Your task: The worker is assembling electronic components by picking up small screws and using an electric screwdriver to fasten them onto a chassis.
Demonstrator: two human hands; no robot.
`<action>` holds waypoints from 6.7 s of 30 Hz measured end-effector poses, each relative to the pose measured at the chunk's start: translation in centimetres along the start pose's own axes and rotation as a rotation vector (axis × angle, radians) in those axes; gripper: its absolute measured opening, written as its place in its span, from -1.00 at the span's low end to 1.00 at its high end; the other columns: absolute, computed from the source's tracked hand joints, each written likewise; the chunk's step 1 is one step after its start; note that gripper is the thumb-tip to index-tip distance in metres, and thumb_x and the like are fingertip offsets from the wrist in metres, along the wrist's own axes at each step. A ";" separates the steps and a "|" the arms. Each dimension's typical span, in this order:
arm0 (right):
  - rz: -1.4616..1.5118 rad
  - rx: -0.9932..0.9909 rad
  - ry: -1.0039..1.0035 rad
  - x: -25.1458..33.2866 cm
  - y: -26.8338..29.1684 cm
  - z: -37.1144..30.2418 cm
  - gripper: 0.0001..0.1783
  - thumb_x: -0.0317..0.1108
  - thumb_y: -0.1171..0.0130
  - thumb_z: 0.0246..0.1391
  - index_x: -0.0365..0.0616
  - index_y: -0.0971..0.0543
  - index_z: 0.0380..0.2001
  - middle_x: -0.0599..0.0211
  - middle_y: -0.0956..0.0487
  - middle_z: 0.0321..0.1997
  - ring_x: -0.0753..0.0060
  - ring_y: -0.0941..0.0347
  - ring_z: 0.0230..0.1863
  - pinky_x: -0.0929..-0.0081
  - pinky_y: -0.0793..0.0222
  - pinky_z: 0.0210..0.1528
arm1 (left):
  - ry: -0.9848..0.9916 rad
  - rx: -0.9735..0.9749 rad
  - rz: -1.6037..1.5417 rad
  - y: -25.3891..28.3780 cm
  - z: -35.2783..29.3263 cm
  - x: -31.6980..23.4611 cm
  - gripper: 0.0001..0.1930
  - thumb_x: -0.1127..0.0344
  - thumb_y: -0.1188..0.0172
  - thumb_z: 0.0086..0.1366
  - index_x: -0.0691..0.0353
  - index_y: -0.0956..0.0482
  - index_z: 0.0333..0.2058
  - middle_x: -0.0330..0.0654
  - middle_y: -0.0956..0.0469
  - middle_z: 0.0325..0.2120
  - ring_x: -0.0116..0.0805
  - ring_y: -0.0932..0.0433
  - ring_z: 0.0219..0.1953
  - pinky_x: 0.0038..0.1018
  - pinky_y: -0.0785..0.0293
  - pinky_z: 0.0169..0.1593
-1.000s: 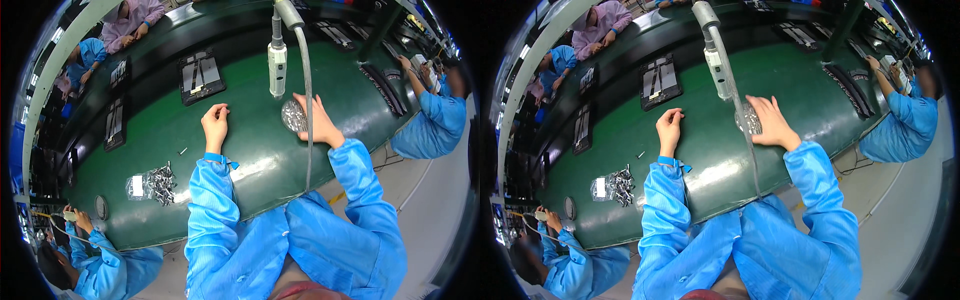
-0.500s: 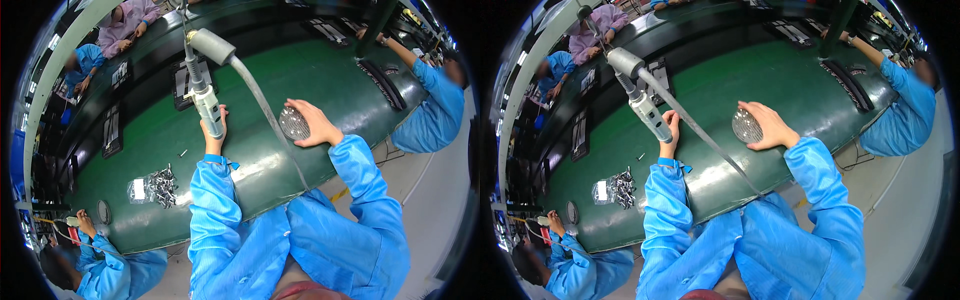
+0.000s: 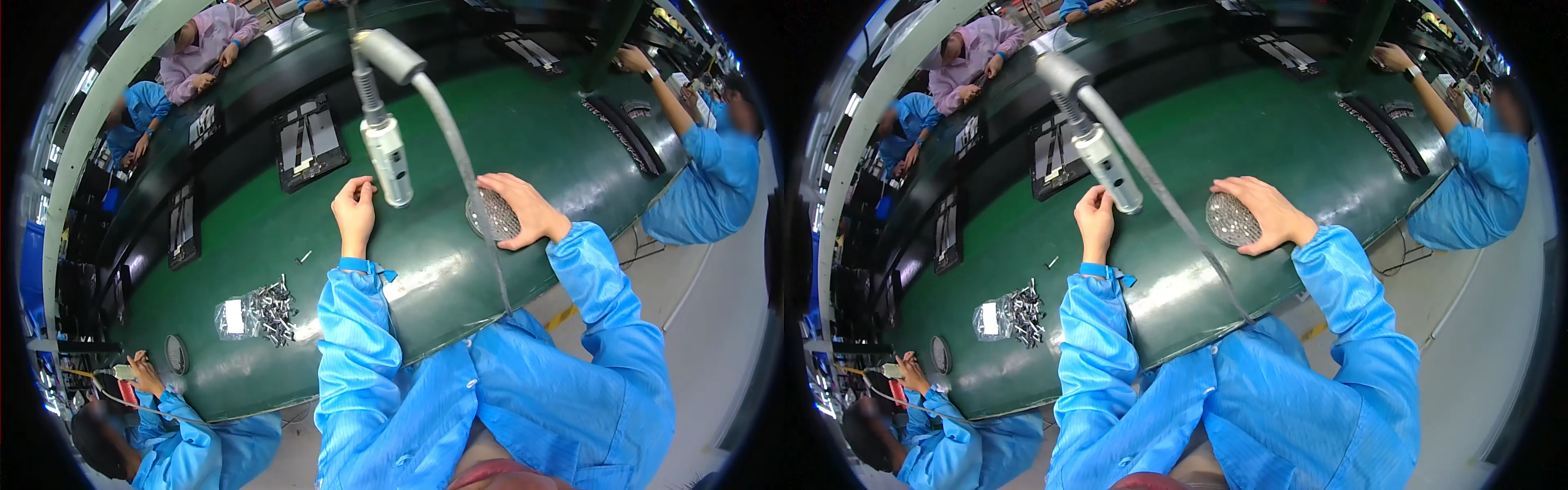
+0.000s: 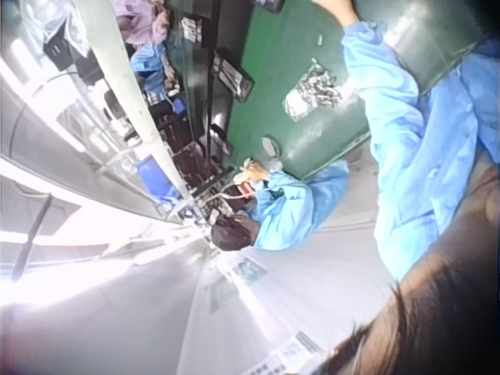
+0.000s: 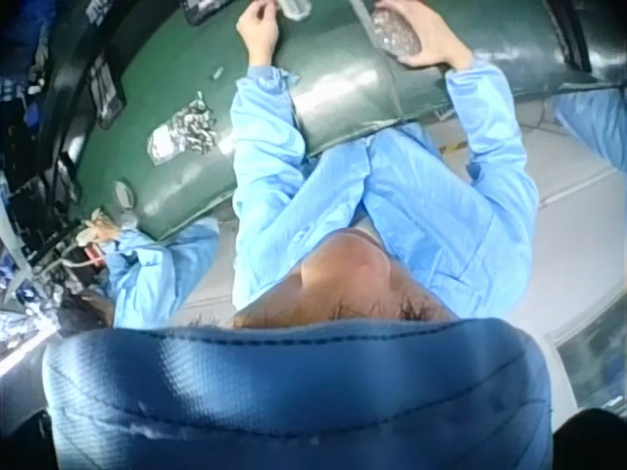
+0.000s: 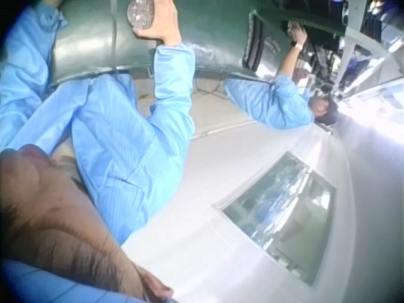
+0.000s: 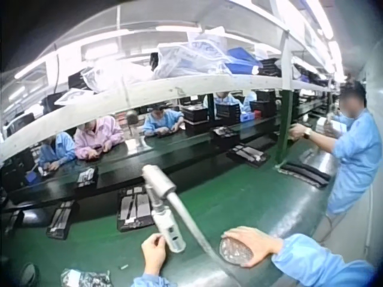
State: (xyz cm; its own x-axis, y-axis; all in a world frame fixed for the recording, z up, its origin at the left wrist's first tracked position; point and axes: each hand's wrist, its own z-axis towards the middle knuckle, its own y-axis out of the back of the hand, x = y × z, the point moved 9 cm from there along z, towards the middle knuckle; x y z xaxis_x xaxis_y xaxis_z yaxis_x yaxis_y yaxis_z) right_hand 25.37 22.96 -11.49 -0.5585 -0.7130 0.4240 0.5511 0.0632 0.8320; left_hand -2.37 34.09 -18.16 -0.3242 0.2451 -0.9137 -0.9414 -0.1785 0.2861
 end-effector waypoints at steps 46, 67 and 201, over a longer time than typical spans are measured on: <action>-0.201 -0.199 -0.453 -3.0 2.9 -2.8 0.20 -0.13 -0.42 -0.39 -0.16 0.00 0.34 -0.05 -0.25 0.22 -0.08 -0.11 0.29 -0.01 0.06 0.36 | -0.020 -0.001 -0.013 0.0 0.1 1.5 -0.85 0.40 -0.16 0.26 0.37 -0.61 -0.29 -0.21 -0.62 -0.51 -0.54 -0.51 -0.45 -0.56 -0.43 -0.35; -0.153 -0.232 -0.265 -2.9 2.8 -1.7 0.16 -0.06 -0.44 -0.44 -0.20 -0.14 0.28 -0.01 -0.35 0.13 -0.06 -0.24 0.16 0.17 -0.19 0.22 | 0.020 0.021 -0.088 0.0 0.1 1.0 -0.84 0.44 -0.11 0.29 0.38 -0.60 -0.23 -0.25 -0.60 -0.47 -0.58 -0.47 -0.40 -0.66 -0.34 -0.33; -0.360 -0.293 -0.413 1.0 1.8 -5.6 -0.51 -0.12 -0.39 -0.18 -0.05 -0.61 -0.12 0.11 -0.35 0.21 -0.12 -0.18 0.24 0.03 -0.23 0.20 | 0.034 0.001 -0.066 -0.3 0.6 1.4 -0.85 0.40 -0.13 0.28 0.33 -0.63 -0.26 -0.23 -0.63 -0.51 -0.59 -0.50 -0.49 -0.63 -0.36 -0.42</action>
State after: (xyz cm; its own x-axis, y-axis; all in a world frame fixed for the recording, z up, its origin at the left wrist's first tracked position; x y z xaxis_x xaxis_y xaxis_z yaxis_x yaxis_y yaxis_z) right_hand 29.26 18.39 -11.61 -0.9026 -0.3208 0.2872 0.3980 -0.3673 0.8406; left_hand -2.54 35.03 -19.37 -0.2582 0.2233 -0.9399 -0.9607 -0.1618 0.2255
